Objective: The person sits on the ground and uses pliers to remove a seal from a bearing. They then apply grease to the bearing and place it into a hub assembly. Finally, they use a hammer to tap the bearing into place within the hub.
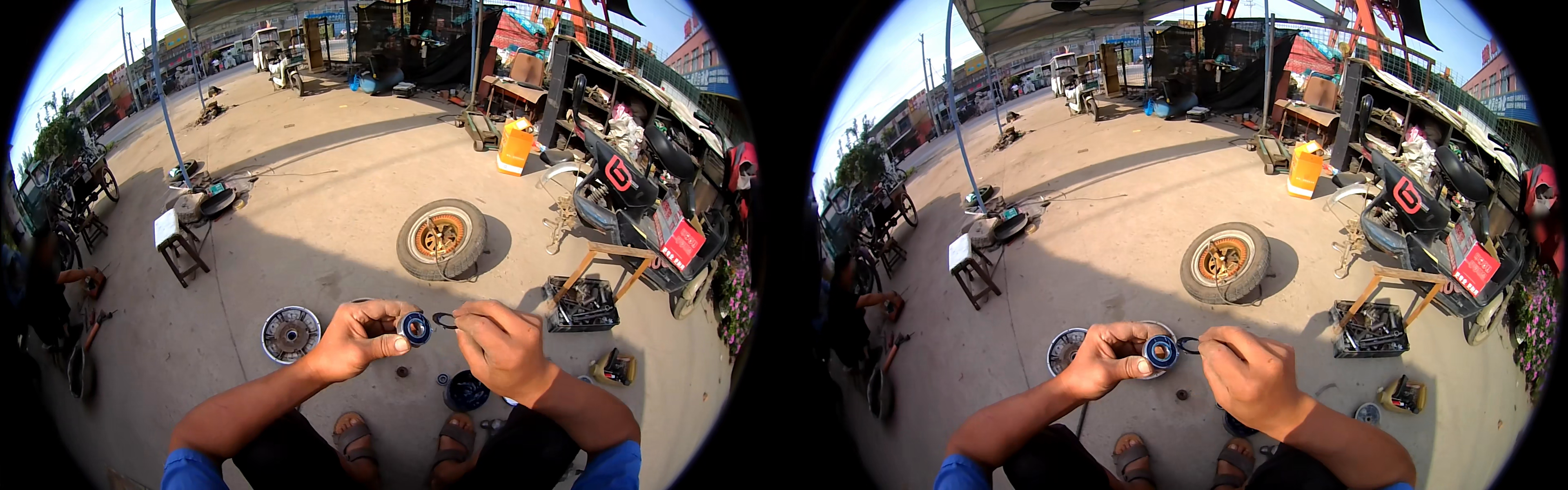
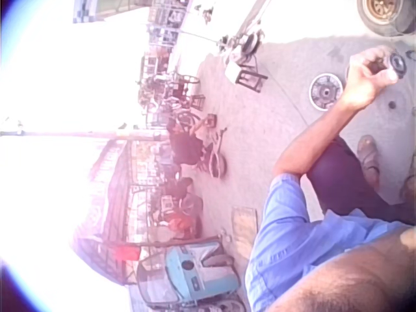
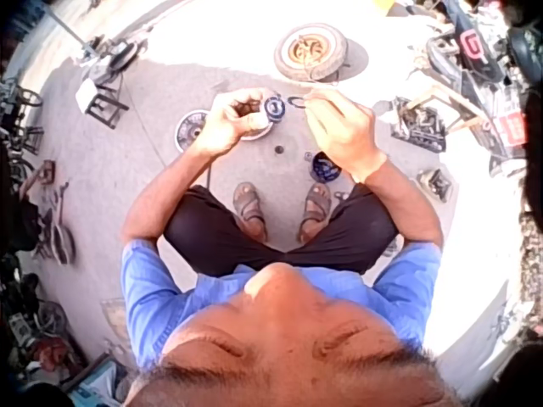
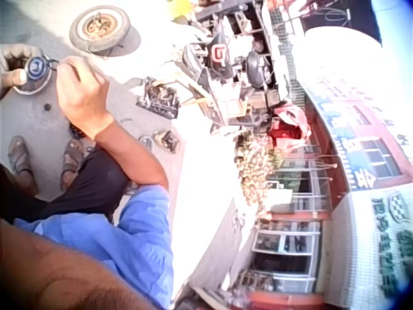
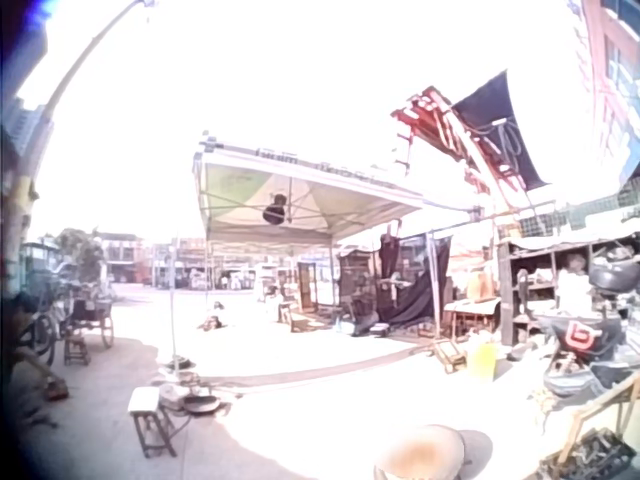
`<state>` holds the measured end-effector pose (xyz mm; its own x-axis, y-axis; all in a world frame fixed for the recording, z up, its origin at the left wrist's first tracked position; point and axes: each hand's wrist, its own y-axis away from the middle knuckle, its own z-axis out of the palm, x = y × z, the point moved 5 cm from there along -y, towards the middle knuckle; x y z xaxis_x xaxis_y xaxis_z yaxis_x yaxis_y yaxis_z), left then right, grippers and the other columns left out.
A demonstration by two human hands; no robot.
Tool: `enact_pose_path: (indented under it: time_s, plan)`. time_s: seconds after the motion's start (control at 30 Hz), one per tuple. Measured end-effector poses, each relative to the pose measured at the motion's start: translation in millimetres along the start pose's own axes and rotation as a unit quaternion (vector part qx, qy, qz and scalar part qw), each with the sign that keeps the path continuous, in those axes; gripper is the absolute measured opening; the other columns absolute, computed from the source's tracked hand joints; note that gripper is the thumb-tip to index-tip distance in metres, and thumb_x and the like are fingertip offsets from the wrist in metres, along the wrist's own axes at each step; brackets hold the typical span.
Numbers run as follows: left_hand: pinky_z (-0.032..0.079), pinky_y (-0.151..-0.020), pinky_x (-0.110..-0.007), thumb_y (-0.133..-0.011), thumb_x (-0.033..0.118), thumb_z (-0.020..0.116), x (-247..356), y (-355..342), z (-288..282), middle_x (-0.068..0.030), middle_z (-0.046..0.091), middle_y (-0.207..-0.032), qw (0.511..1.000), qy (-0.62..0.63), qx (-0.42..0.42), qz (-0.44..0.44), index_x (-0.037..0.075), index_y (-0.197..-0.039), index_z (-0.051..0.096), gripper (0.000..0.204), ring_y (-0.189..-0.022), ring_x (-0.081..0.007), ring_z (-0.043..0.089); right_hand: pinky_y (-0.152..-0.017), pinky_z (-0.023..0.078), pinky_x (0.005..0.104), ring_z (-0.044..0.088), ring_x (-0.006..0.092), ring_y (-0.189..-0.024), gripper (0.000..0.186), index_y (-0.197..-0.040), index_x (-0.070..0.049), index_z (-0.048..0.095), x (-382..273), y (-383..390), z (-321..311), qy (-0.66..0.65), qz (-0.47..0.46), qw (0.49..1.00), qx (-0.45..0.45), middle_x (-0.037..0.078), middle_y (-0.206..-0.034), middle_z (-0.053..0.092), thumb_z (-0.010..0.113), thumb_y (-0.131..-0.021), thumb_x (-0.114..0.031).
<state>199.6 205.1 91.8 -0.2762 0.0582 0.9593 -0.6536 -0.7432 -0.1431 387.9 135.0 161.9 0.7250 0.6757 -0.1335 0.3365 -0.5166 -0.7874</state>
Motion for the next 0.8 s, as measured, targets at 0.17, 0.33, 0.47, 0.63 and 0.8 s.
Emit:
enact_pose_path:
  time_s: [0.17, 0.33, 0.47, 0.63, 0.8]
  plan:
    - [0.052, -0.08, -0.025, -0.089, 0.009, 0.078, -0.6, 0.3, 8.4, -0.0011, 0.068, -0.1, 0.999, -0.022, -0.028, 0.007, -0.005, -0.125, 0.064, 0.041, -0.09, -0.0078, 0.061, -0.058, 0.055, 0.0317, 0.07, 0.0211, -0.07, 0.018, -0.091, -0.005, 0.069, -4.1, -4.5, 3.0, -0.037, 0.006, 0.999, -0.009, 0.005, -0.092, 0.069, 0.075, -0.074, 0.001]
    - [0.052, -0.08, -0.026, -0.088, 0.011, 0.078, -1.7, -0.5, 7.9, -0.0015, 0.068, -0.101, 0.999, -0.011, -0.03, 0.003, -0.005, -0.125, 0.064, 0.042, -0.09, -0.0081, 0.061, -0.057, 0.054, 0.0322, 0.069, 0.0209, -0.07, 0.019, -0.091, -0.005, 0.069, -3.4, 0.6, 6.7, -0.029, -0.014, 0.999, -0.028, 0.004, -0.092, 0.069, 0.073, -0.074, 0.001]
    - [0.052, -0.081, -0.026, -0.087, 0.012, 0.08, -3.5, 0.7, 4.0, -0.0018, 0.069, -0.103, 1.0, -0.013, -0.015, -0.004, -0.005, -0.124, 0.064, 0.043, -0.092, -0.0081, 0.061, -0.056, 0.054, 0.0322, 0.069, 0.0207, -0.07, 0.018, -0.091, -0.006, 0.069, -6.0, 1.3, 3.6, -0.018, -0.033, 0.998, -0.052, 0.003, -0.09, 0.068, 0.071, -0.074, -0.001]
    - [0.05, -0.082, -0.025, -0.087, 0.012, 0.08, -5.8, 0.2, -0.3, -0.0015, 0.068, -0.104, 1.0, 0.003, -0.003, -0.001, -0.004, -0.124, 0.064, 0.043, -0.094, -0.0077, 0.061, -0.057, 0.054, 0.0315, 0.069, 0.0205, -0.069, 0.017, -0.09, -0.006, 0.069, -10.3, -0.1, 1.3, -0.032, -0.021, 0.997, -0.066, 0.003, -0.089, 0.067, 0.071, -0.074, -0.001]
    - [0.05, -0.082, -0.024, -0.087, 0.011, 0.079, -3.3, -0.4, 0.0, -0.0011, 0.068, -0.104, 1.0, 0.002, 0.022, -0.001, -0.004, -0.125, 0.063, 0.043, -0.095, -0.0076, 0.06, -0.056, 0.054, 0.0316, 0.069, 0.0205, -0.068, 0.015, -0.089, -0.006, 0.069, -16.0, 6.9, 6.6, -0.043, -0.002, 0.997, -0.069, 0.003, -0.09, 0.067, 0.073, -0.074, -0.003]
